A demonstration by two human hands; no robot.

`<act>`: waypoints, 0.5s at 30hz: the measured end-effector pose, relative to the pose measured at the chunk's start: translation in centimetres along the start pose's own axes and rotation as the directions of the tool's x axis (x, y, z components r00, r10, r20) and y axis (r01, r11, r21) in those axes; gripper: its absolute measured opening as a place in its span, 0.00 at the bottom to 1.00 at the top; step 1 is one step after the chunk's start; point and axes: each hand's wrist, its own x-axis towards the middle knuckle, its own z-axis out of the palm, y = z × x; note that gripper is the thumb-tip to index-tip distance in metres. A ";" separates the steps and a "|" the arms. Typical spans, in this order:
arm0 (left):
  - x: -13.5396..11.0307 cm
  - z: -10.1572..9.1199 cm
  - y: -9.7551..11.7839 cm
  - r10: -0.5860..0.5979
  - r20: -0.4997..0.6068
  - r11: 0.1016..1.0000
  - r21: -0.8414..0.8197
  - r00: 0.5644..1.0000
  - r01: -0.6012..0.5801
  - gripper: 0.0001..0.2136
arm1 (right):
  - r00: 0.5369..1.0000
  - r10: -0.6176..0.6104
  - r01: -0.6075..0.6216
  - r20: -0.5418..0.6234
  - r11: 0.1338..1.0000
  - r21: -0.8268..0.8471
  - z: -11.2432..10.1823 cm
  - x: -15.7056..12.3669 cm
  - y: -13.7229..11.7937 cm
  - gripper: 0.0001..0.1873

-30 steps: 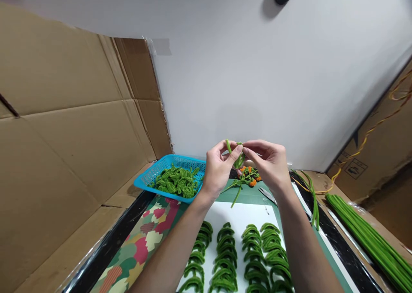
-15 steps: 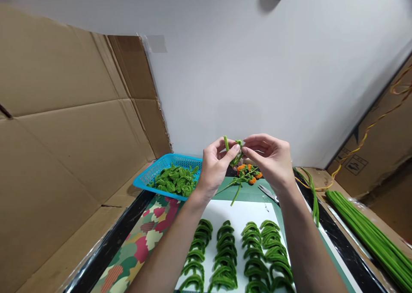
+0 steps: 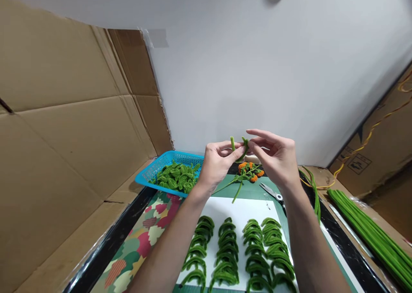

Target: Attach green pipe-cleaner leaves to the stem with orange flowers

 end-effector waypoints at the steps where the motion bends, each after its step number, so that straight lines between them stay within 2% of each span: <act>1: 0.1 -0.1 -0.1 -0.003 0.011 1.000 0.011 1.000 0.003 0.12 | 1.000 0.003 -0.003 0.008 0.999 -0.035 0.0 0.0 0.0 0.15; 7: 0.3 -0.2 -0.6 -0.037 0.053 0.994 0.101 0.998 0.031 0.13 | 0.998 -0.061 0.055 -0.014 0.965 -0.256 0.1 0.1 0.6 0.10; 10: 0.1 0.0 -0.5 -0.078 0.093 0.992 0.106 0.993 0.068 0.14 | 0.994 -0.109 0.111 0.026 0.932 -0.344 0.1 0.1 0.7 0.08; 15: 0.1 -0.3 -0.3 -0.113 0.151 0.992 0.065 0.982 0.104 0.12 | 0.993 -0.099 0.115 0.064 0.940 -0.322 0.0 0.1 0.6 0.07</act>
